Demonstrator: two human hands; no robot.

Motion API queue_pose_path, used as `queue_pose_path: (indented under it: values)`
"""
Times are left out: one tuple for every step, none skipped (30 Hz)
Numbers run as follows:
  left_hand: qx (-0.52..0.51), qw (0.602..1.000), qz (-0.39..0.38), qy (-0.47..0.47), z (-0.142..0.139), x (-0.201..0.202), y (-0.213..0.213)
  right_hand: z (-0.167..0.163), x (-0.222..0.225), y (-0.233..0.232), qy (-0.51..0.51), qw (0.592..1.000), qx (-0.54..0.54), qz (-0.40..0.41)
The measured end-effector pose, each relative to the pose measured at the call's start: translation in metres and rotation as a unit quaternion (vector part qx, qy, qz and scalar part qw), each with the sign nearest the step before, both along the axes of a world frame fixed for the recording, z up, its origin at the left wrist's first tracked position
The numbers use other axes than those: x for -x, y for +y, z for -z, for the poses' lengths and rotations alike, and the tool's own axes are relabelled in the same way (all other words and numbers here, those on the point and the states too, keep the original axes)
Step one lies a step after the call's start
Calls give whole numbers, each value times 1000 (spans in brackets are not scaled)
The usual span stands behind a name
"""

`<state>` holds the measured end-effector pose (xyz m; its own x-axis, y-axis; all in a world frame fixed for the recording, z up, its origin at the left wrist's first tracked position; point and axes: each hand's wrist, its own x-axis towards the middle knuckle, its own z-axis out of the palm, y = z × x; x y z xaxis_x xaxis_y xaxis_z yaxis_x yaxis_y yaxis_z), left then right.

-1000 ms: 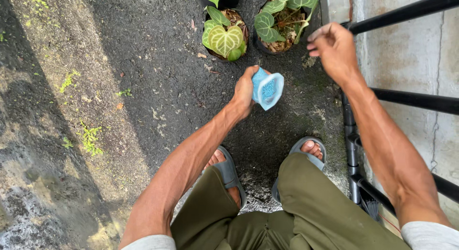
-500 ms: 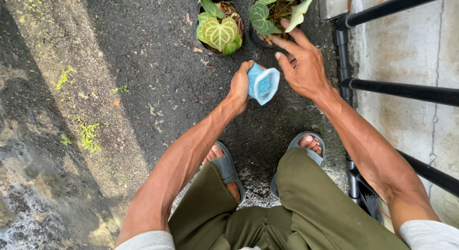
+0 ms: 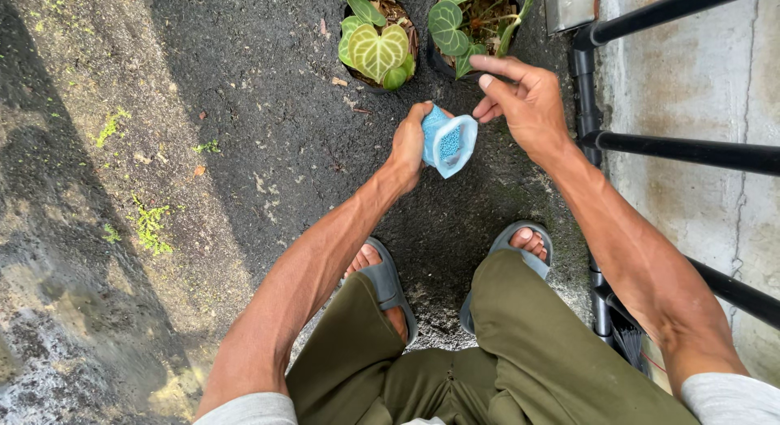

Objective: The person scoops blue granular fertilizer from a small blue container and sprinkles it by hand into the soil of two potted plants. The person repeats this process for each pot, ensuring the granules are distributed around the base of the plants.

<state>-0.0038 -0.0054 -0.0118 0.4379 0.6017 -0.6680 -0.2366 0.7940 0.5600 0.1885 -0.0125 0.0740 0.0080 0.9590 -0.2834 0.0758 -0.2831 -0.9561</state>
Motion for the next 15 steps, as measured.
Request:
queue_pose_path:
  values:
    - [-3,1000,-1,-4,1,0,0,2,0,0,-3,1000,16,0]
    - [-6,1000,4,-3,1,0,-1,5,1,1,-6,999,31,-1]
    - [-8,1000,10,-1,1,2,-1,8,2,2,-8,999,48,-1]
    - [-10,1000,15,0,2,1,-2,11,1,4,10,999,50,6]
    - [-8,1000,13,0,2,2,-2,13,1,5,29,998,53,12]
    - [-6,1000,10,-1,2,2,-2,15,1,6,47,997,55,19]
    - [-4,1000,8,-2,2,2,-2,16,1,6,51,997,61,21]
    - [-2,1000,6,-1,2,2,-2,16,-1,6,54,996,67,23]
    - [0,1000,4,0,2,2,-2,17,-1,7,57,995,73,25]
    - [1,1000,2,1,1,2,-2,17,-1,7,58,996,70,24]
    - [2,1000,1,-2,1,2,-1,16,0,7,59,996,67,22]
    - [4,1000,0,-4,0,2,-1,15,0,6,61,996,64,20]
    - [6,1000,0,-7,-1,2,-1,14,1,6,60,996,70,20]
    - [4,1000,4,-6,-2,2,-1,12,2,6,59,995,76,20]
    - [2,1000,7,-6,-3,3,-1,11,3,6,58,995,82,21]
